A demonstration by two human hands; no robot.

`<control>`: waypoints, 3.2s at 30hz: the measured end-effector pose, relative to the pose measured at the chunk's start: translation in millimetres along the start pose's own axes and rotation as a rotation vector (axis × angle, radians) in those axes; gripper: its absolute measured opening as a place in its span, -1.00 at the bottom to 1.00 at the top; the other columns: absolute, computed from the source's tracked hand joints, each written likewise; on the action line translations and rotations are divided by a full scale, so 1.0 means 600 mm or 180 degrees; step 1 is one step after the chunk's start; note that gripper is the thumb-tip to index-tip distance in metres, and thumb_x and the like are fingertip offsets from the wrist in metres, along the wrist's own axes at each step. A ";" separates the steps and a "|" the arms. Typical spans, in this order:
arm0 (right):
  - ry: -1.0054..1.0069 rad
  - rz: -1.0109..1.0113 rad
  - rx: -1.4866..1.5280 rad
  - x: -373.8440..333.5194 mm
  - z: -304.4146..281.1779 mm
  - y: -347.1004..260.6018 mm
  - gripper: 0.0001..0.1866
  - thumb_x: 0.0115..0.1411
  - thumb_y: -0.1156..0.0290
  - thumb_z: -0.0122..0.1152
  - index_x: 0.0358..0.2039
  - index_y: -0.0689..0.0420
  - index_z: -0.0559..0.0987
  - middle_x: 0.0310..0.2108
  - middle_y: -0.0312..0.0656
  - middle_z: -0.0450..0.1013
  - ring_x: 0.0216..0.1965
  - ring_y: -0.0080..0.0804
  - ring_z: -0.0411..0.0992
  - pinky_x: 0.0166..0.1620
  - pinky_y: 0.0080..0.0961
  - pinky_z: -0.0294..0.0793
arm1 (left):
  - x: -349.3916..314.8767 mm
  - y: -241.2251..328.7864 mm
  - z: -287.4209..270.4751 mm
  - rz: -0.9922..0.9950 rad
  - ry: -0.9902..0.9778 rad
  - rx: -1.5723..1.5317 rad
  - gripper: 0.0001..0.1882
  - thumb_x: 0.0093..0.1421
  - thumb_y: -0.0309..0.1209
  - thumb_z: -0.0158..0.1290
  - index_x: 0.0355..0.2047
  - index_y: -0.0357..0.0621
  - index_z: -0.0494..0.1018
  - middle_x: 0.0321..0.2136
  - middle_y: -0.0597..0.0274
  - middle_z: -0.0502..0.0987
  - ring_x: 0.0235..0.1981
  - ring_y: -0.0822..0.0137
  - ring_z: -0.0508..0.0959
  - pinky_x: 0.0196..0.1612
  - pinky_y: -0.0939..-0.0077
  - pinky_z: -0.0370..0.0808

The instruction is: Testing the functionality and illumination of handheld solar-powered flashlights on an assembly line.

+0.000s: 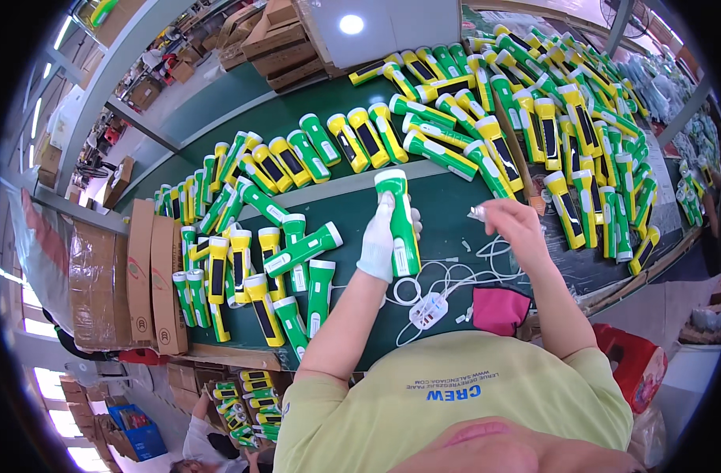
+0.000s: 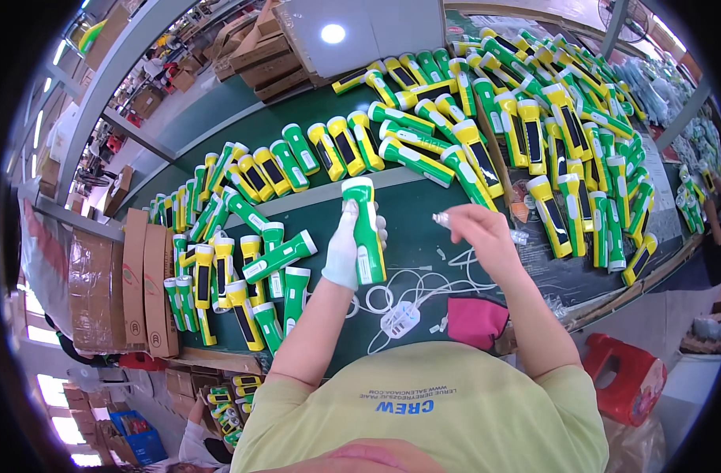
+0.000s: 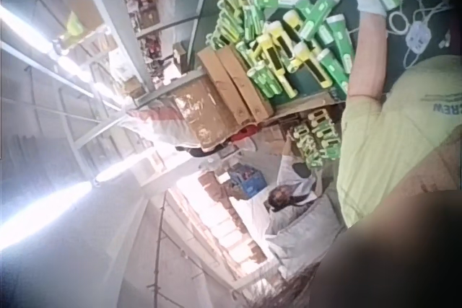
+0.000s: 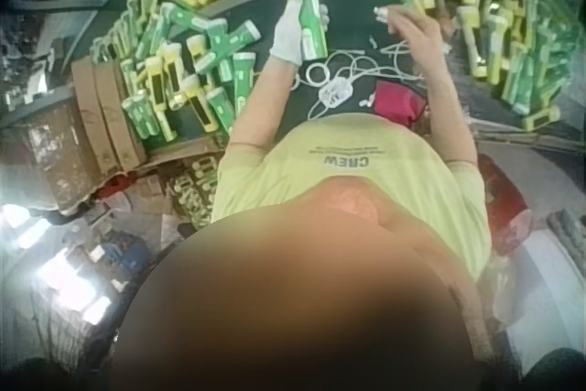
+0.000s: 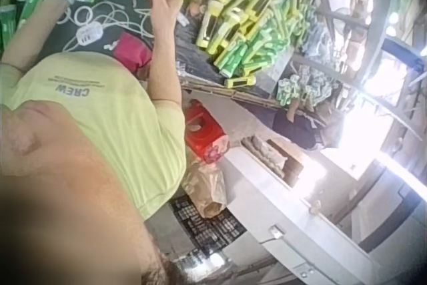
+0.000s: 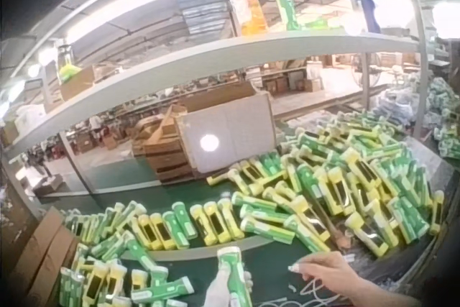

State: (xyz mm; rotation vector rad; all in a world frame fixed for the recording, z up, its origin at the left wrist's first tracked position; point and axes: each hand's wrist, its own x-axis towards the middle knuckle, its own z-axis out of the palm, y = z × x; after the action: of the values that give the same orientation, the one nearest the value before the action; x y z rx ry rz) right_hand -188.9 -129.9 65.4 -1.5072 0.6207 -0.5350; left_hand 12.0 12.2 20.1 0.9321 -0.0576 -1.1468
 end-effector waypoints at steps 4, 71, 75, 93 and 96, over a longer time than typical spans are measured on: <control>-0.0067 -0.0369 -0.0117 -0.033 0.032 0.012 -0.83 0.22 0.55 0.21 -0.16 0.24 0.59 -0.37 -0.34 0.50 -0.39 -0.69 0.39 -0.30 -0.72 0.38 | -0.031 -0.011 0.013 -0.0037 -0.0076 -0.0077 -0.53 0.35 0.05 -0.10 -0.04 -0.10 0.35 -0.45 0.25 0.49 -0.51 0.42 0.50 -0.45 0.53 0.50; -0.0553 -0.0832 -0.0129 -0.055 0.094 -0.029 -0.90 0.23 0.58 0.17 -0.26 0.32 0.59 -0.39 -0.22 0.54 -0.39 -0.64 0.50 -0.35 -0.69 0.51 | -0.135 -0.040 0.044 -0.0135 -0.0471 -0.0258 -0.23 0.17 0.32 -0.05 0.04 -0.13 0.29 -0.40 0.24 0.46 -0.45 0.36 0.52 -0.38 0.45 0.54; -0.0536 -0.1372 -0.0801 -0.058 0.087 -0.041 -0.89 0.18 0.66 0.16 -0.28 0.25 0.59 -0.50 -0.20 0.47 -0.56 -0.59 0.37 -0.52 -0.66 0.30 | -0.145 -0.044 0.041 0.0777 -0.0788 0.0446 -0.31 0.21 0.21 0.00 0.00 -0.20 0.28 -0.35 0.17 0.49 -0.45 0.35 0.55 -0.40 0.44 0.55; -0.0670 -0.3708 -0.2350 -0.075 0.057 -0.110 -0.50 0.01 -0.11 0.32 -0.44 0.12 0.48 -0.58 -0.28 0.33 -0.67 -0.41 0.32 -0.67 -0.51 0.22 | -0.184 -0.046 0.051 0.0201 -0.2168 0.2010 -0.42 -0.07 -0.34 0.37 -0.02 -0.08 0.43 -0.10 0.24 0.52 -0.09 0.42 0.53 -0.03 0.45 0.47; -0.1295 -0.3395 -0.2851 -0.089 0.059 -0.121 -0.54 0.04 -0.06 0.27 -0.39 0.13 0.50 -0.60 -0.30 0.28 -0.67 -0.43 0.33 -0.68 -0.49 0.21 | -0.183 -0.084 0.057 0.1070 -0.2128 0.2583 -0.47 -0.02 -0.33 0.30 -0.02 -0.07 0.40 -0.14 0.13 0.52 -0.10 0.18 0.57 -0.08 0.40 0.50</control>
State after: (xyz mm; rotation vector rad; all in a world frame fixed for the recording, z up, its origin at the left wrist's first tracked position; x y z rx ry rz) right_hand -200.7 -68.5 138.9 -2.7029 -0.4142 -0.7453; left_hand -91.7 74.1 53.3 1.1320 -1.2505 -1.0736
